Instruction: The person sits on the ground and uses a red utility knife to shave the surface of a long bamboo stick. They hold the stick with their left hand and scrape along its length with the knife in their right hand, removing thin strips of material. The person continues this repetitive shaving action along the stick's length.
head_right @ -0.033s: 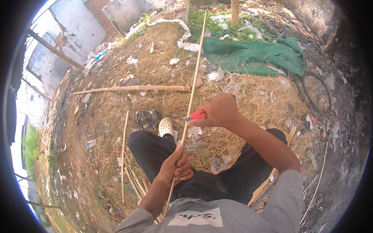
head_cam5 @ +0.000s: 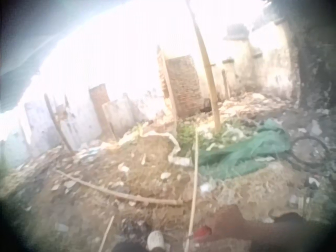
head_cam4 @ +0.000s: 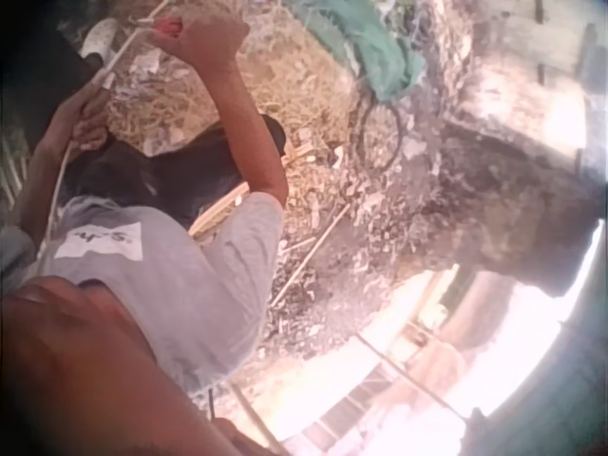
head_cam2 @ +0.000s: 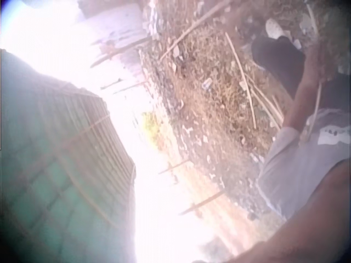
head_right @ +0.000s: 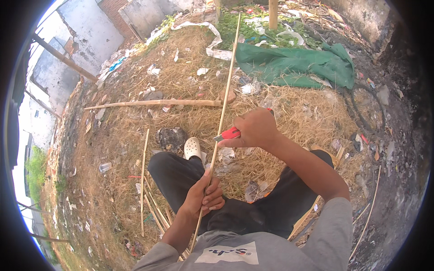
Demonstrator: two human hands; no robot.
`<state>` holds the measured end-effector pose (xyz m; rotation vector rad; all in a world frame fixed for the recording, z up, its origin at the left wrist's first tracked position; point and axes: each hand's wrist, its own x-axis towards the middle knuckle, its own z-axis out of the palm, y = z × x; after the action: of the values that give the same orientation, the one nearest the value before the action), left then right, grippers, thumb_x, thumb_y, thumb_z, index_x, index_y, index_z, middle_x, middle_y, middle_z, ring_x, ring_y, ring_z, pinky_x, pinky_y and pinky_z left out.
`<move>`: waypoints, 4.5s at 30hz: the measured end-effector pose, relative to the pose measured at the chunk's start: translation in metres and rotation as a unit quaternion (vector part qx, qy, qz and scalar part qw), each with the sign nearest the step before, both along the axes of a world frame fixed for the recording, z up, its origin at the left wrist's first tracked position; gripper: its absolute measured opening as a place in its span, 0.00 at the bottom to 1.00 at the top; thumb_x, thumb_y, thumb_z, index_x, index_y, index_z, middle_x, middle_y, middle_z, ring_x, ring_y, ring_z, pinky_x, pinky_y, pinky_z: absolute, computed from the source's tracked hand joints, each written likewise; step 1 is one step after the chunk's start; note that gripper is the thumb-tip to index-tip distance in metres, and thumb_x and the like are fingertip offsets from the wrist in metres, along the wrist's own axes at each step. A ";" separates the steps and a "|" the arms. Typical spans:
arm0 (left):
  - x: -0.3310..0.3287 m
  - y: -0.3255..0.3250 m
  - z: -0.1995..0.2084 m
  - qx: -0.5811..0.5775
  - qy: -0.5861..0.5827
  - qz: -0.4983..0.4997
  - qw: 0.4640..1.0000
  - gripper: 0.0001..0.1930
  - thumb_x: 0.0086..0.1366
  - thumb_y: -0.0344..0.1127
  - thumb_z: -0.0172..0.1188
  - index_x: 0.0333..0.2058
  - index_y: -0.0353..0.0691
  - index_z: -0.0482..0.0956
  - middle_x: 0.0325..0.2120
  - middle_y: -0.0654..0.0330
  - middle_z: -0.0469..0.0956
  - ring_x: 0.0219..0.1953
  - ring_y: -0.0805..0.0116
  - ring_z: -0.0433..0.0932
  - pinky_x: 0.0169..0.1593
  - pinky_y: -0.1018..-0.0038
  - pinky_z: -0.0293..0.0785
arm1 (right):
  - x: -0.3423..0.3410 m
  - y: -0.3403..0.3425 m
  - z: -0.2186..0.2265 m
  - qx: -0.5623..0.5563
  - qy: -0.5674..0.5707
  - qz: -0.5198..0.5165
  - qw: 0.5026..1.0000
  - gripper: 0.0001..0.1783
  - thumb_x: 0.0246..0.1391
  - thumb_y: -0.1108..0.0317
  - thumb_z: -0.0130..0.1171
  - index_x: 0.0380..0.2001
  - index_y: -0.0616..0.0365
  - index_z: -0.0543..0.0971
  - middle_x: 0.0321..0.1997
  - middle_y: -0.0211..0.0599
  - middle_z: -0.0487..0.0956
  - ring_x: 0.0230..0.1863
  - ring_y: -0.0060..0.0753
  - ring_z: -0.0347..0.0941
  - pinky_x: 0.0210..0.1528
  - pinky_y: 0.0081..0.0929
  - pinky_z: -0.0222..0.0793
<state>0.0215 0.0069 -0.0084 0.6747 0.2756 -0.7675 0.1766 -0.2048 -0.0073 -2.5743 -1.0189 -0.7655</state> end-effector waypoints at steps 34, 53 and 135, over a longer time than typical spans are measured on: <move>-0.008 0.008 -0.009 0.032 -0.044 0.034 0.998 0.25 0.75 0.52 0.37 0.20 0.46 0.59 0.08 0.71 0.55 0.07 0.80 0.51 0.19 0.79 0.58 | -0.025 0.021 -0.019 0.019 0.110 0.023 0.994 0.38 0.41 0.26 0.59 0.08 0.52 0.70 0.07 0.36 0.65 0.10 0.41 0.65 0.15 0.36 0.58; -0.054 0.004 -0.014 -0.029 0.014 -0.052 0.998 0.26 0.75 0.56 0.36 0.20 0.46 0.57 0.09 0.71 0.53 0.10 0.80 0.49 0.21 0.81 0.56 | 0.086 -0.052 -0.007 0.054 -0.026 -0.190 0.980 0.38 0.44 0.25 0.56 0.09 0.51 0.75 0.07 0.35 0.67 0.12 0.42 0.69 0.16 0.36 0.63; -0.039 0.012 -0.011 0.376 -0.285 0.018 0.881 0.22 0.76 0.41 0.42 0.61 0.33 0.67 0.18 0.71 0.63 0.18 0.85 0.59 0.23 0.85 0.56 | -0.048 0.013 -0.027 0.004 0.153 -0.022 0.988 0.39 0.44 0.24 0.55 0.10 0.53 0.72 0.07 0.37 0.67 0.10 0.42 0.68 0.15 0.37 0.60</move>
<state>-0.0177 0.0189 -0.0193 1.5921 0.0299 -0.3714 0.1281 -0.1913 -0.0346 -2.6087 -0.8630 -0.3657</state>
